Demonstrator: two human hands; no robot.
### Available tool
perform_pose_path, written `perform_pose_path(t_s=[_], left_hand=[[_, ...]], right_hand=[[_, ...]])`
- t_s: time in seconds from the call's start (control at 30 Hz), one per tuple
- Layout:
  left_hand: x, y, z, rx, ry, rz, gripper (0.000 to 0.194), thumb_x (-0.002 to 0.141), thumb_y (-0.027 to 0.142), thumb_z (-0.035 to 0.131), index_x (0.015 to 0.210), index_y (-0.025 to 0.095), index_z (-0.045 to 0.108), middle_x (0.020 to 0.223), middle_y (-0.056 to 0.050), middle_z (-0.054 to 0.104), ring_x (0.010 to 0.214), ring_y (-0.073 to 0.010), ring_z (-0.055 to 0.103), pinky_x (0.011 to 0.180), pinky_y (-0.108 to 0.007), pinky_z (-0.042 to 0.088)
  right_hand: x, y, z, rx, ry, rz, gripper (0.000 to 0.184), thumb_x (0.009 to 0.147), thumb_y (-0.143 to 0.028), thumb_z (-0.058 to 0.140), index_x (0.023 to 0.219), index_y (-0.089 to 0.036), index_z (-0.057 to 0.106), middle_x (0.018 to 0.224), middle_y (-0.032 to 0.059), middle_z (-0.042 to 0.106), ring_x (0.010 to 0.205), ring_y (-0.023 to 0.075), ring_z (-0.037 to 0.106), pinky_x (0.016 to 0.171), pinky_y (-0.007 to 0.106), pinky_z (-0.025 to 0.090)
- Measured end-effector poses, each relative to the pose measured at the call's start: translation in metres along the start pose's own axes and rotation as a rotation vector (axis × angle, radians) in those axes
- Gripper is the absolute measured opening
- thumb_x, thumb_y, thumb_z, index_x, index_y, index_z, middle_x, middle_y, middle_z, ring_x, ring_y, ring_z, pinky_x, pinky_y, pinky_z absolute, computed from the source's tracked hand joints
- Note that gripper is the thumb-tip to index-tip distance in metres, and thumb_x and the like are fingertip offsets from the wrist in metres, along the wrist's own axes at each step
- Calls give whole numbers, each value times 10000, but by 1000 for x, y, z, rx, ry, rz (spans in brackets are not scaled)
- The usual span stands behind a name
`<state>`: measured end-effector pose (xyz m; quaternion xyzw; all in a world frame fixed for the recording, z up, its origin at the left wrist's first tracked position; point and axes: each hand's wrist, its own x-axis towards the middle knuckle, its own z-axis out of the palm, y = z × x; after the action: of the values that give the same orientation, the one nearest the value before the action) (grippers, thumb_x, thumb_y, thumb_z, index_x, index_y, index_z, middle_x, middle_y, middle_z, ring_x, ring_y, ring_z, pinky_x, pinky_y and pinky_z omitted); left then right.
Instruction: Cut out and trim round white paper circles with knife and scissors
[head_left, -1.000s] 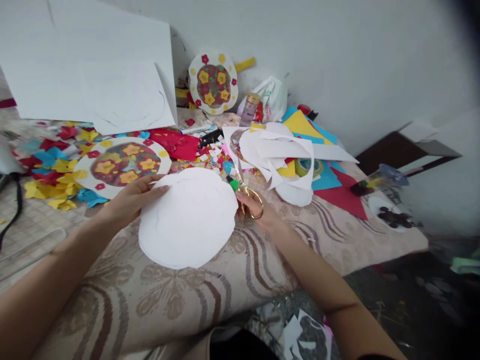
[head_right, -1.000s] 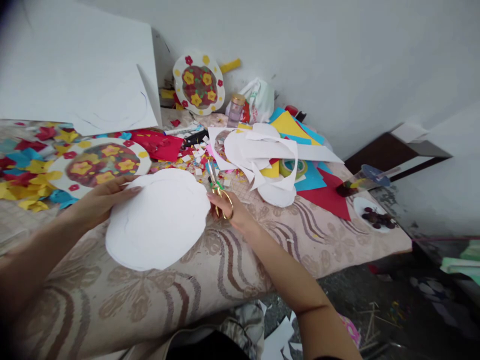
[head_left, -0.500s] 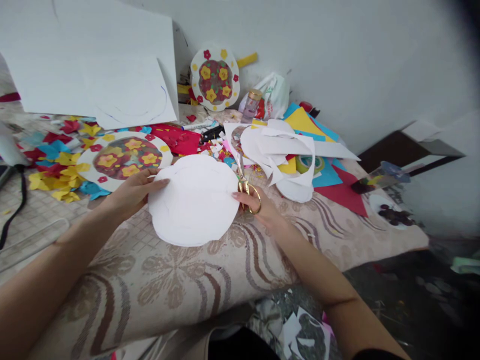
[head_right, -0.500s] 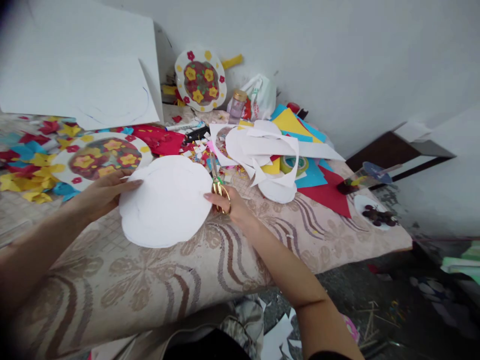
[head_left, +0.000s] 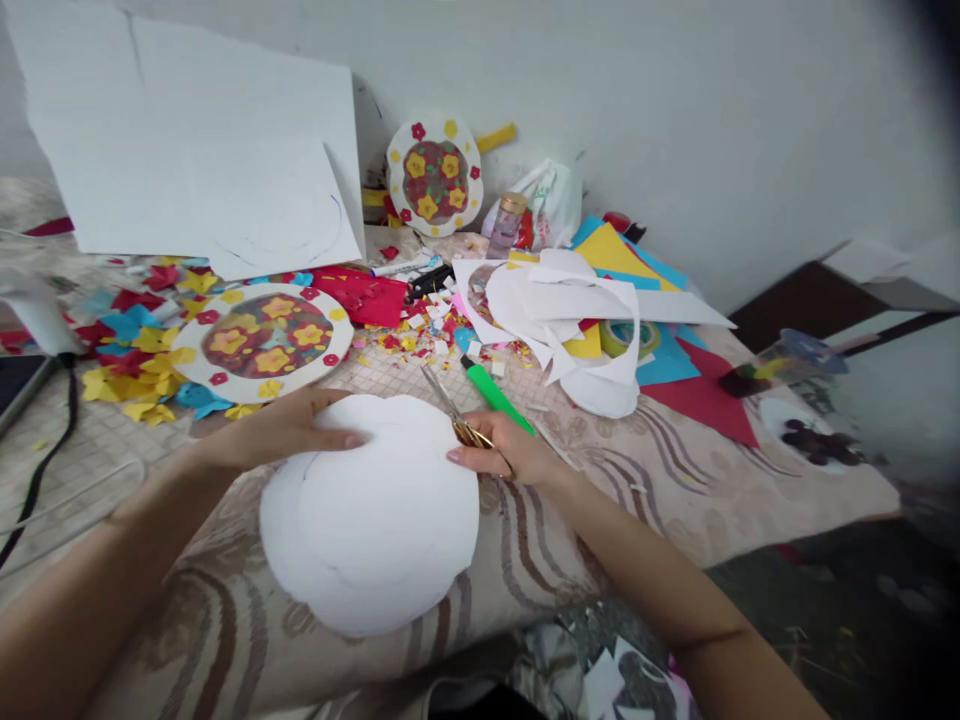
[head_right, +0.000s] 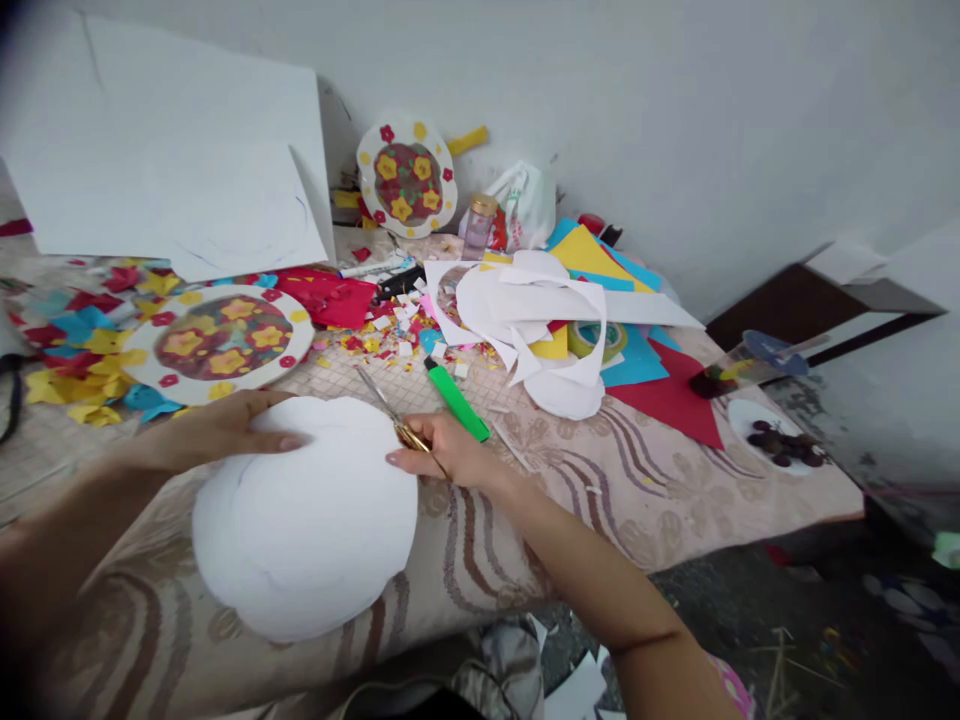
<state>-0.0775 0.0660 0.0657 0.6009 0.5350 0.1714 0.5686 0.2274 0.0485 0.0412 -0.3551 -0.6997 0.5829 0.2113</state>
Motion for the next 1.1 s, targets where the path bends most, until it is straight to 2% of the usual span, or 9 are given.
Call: perform_pose_path(t_s=[0.17, 0.33, 0.43, 0.53, 0.63, 0.83, 1.1], left_hand=[[4, -8, 1, -257, 12, -85, 661, 705, 466, 862, 1268, 191, 652, 932, -64, 813, 721, -277, 770, 609, -329, 641], [8, -13, 0, -405, 36, -107, 598, 685, 439, 887, 1178, 181, 668, 969, -113, 807, 736, -301, 779, 627, -365, 658], [8, -11, 3, -430, 103, -96, 602, 668, 435, 897, 1171, 192, 672, 952, -106, 806, 724, -304, 780, 614, -376, 663], [8, -7, 8, -432, 135, -99, 624, 664, 441, 898, 1192, 199, 670, 914, -91, 807, 696, -296, 776, 582, -368, 662], [8, -5, 12, -437, 147, -105, 649, 669, 448, 898, 1222, 208, 659, 924, -88, 808, 732, -302, 780, 596, -370, 667], [10, -8, 14, -420, 171, -106, 687, 680, 458, 895, 1271, 228, 632, 941, -76, 811, 746, -299, 785, 597, -351, 671], [10, -12, 16, -370, 196, -83, 676, 691, 467, 886, 1285, 264, 634, 923, -54, 811, 711, -292, 783, 567, -343, 670]], right_hand=[[-2, -4, 1, -49, 268, -37, 494, 906, -675, 520, 746, -222, 403, 680, -49, 361, 602, 113, 340, 552, 260, 269], [-6, -16, -11, -439, 372, -82, 309, 956, -484, 495, 806, -222, 425, 674, -31, 454, 609, 137, 417, 593, 273, 299], [-6, -25, -16, -689, 386, -42, 269, 937, -439, 528, 811, -217, 442, 685, -8, 526, 630, 155, 478, 602, 280, 297], [-3, -29, -18, -930, 391, 45, 254, 941, -440, 539, 881, -194, 524, 791, 48, 644, 693, 189, 567, 614, 297, 304], [0, -31, -19, -1080, 396, 111, 294, 959, -457, 518, 965, -171, 587, 900, 89, 713, 779, 232, 647, 622, 315, 324], [4, -31, -20, -1179, 353, 177, 378, 980, -502, 470, 1007, -157, 623, 960, 117, 750, 851, 275, 700, 617, 329, 366], [5, -31, -24, -1190, 287, 217, 378, 992, -506, 461, 997, -165, 622, 960, 135, 765, 846, 283, 715, 613, 322, 398]])
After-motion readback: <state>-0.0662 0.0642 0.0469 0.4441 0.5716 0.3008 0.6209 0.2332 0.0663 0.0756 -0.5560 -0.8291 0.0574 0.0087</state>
